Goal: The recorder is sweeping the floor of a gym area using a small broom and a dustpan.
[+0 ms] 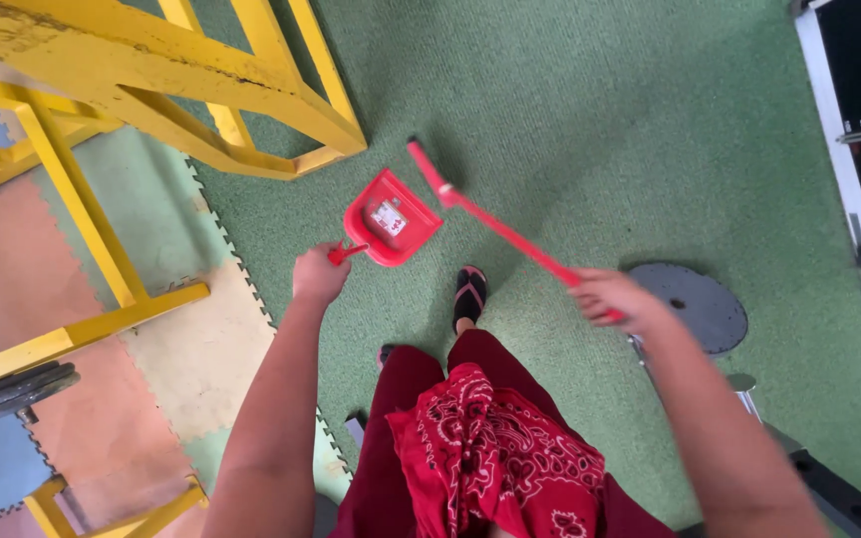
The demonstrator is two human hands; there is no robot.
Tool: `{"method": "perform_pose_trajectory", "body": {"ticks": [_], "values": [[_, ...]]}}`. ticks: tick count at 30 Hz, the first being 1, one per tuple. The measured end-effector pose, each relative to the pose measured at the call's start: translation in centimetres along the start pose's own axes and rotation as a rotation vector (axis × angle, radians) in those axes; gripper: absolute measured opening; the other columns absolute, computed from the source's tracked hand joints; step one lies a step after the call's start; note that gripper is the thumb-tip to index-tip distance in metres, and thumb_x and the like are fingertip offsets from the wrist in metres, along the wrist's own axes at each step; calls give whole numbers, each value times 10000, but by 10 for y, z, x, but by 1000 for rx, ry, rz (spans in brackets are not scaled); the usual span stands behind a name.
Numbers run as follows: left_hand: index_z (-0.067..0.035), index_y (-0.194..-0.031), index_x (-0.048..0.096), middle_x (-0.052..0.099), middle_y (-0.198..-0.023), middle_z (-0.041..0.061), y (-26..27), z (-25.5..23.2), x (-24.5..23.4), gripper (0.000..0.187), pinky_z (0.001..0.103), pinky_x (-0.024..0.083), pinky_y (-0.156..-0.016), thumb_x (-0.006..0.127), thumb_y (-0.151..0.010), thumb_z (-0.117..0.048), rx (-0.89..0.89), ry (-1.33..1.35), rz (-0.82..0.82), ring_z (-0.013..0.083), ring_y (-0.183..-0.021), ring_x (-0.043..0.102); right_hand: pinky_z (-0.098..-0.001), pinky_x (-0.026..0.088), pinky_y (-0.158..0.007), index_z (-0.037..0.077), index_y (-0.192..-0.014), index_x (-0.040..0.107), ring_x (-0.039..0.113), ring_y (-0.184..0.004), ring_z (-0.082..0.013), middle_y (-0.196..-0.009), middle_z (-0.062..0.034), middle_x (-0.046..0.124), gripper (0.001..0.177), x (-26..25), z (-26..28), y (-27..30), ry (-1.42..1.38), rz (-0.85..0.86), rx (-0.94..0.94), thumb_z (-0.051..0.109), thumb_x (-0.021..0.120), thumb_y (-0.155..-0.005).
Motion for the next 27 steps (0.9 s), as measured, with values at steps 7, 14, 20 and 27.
{"method": "perform_pose_trajectory", "body": {"ticks": [7,14,20,27], "values": [[-190,-1271,711,744,-1102,173,8,31,-1,483,477,557,-941,752,-803,-304,-77,-55,11,362,-1030,706,-253,264,-391,145,-1286,519,351,-476,-52,-652,52,394,390,-114,86,-18,130,-350,-105,15,560,-921],[-244,-1289,708,740,-1114,154,18,38,-3,482,479,560,-932,733,-815,-322,-144,-52,23,363,-1026,703,-373,383,-403,39,-808,625,537,-470,-192,-608,-77,543,67,-27,20,-209,788,-365,-247,11,591,-758],[-225,-1258,728,746,-1083,161,11,27,-5,434,482,569,-914,714,-835,-327,-98,-39,4,369,-989,712,-442,511,-441,123,-1594,79,644,-538,-291,-771,-179,642,965,175,-53,-122,778,-251,-83,-8,580,-779],[-173,-1192,760,748,-1027,188,4,-12,-40,409,491,564,-911,714,-802,-285,38,26,-38,387,-964,713,-203,255,-349,262,-1410,476,334,-421,-18,-604,100,364,565,89,8,-40,50,107,50,29,552,-901]]}}
Point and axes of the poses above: each hand's wrist, its own y-axis away from the middle knuckle, its own x-axis out of the palm, z = x × y, the point moved 10 cm from there along -y, towards the middle knuckle
